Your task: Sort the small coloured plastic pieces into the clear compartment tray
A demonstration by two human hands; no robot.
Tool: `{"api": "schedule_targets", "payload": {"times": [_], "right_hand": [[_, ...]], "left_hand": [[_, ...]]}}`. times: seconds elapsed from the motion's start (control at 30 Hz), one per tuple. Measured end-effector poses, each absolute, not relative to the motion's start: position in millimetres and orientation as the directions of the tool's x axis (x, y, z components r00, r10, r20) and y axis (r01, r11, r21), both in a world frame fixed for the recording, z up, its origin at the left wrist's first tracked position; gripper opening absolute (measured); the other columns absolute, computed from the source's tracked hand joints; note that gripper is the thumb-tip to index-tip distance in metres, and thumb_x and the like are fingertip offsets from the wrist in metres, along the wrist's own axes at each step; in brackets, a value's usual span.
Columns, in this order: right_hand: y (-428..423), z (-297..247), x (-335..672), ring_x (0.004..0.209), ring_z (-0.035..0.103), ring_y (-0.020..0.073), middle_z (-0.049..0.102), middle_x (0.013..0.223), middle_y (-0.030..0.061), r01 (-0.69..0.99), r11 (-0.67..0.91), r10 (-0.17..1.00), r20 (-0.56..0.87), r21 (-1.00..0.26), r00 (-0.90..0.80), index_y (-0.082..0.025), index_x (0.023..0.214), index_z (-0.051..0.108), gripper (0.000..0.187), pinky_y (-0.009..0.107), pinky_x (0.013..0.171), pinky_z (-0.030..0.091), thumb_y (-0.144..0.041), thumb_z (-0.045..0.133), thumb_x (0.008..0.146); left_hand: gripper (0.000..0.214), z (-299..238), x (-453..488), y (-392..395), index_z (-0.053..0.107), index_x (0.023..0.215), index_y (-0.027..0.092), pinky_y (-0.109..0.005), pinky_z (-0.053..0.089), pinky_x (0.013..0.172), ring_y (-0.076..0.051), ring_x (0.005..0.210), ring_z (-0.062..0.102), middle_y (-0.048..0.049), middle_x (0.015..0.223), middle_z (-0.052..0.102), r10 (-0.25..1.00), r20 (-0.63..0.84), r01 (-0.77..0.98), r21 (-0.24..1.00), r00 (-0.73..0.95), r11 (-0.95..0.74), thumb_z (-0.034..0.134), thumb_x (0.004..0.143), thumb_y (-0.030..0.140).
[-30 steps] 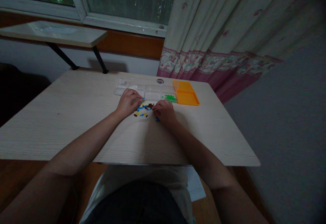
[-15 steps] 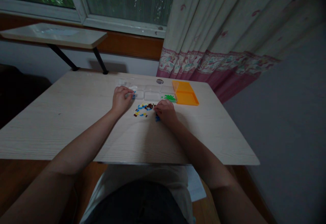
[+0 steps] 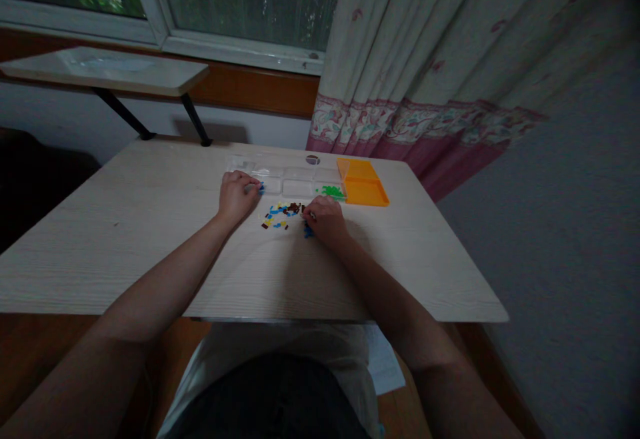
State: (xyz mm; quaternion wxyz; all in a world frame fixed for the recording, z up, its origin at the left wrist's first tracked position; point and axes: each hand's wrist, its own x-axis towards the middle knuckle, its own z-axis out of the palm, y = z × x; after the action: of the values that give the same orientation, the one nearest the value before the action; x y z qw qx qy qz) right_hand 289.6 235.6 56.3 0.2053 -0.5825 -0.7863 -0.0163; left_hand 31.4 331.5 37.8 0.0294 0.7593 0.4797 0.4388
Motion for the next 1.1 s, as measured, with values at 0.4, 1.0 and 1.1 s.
{"api": "schedule_targets", "payload": {"times": [0.4, 1.0, 1.1], "right_hand": [[235.1, 58.0, 288.4, 0.098, 0.05, 0.0227, 0.066, 0.098, 0.0079, 0.912, 0.341, 0.895, 0.375, -0.23, -0.24, -0.019, 0.087, 0.07, 0.015, 0.035, 0.087, 0.034, -0.026, 0.057, 0.092], [235.0, 60.8, 287.8, 0.088, 0.058, 0.0209, 0.068, 0.086, 0.0061, 0.861, 0.324, 0.892, 0.43, -0.393, -0.14, -0.019, 0.089, 0.066, 0.017, 0.032, 0.085, 0.039, -0.023, 0.05, 0.092], [234.0, 62.9, 287.1, 0.089, 0.059, 0.0208, 0.068, 0.088, 0.0066, 0.852, 0.333, 0.893, 0.425, -0.404, -0.148, -0.019, 0.09, 0.066, 0.016, 0.032, 0.085, 0.041, -0.022, 0.05, 0.091]], "left_hand": [[0.013, 39.4, 30.3, 330.8, 0.07, 0.086, 0.021, -0.045, 0.036, 0.094, -0.023, 0.096, 0.046, -0.0041, 0.089, 0.059, 0.767, 0.631, 0.703, 0.495, 0.113, -0.511, 0.066, 0.085, 0.033], [0.016, 38.9, 29.4, 331.2, 0.071, 0.087, 0.019, -0.048, 0.035, 0.095, -0.025, 0.1, 0.045, -0.0071, 0.093, 0.059, 0.782, 0.609, 0.71, 0.494, 0.13, -0.502, 0.062, 0.087, 0.033], [0.017, 39.6, 30.5, 330.6, 0.07, 0.088, 0.02, -0.046, 0.035, 0.094, -0.024, 0.099, 0.044, -0.0056, 0.09, 0.058, 0.772, 0.623, 0.698, 0.498, 0.125, -0.514, 0.062, 0.088, 0.034]]}}
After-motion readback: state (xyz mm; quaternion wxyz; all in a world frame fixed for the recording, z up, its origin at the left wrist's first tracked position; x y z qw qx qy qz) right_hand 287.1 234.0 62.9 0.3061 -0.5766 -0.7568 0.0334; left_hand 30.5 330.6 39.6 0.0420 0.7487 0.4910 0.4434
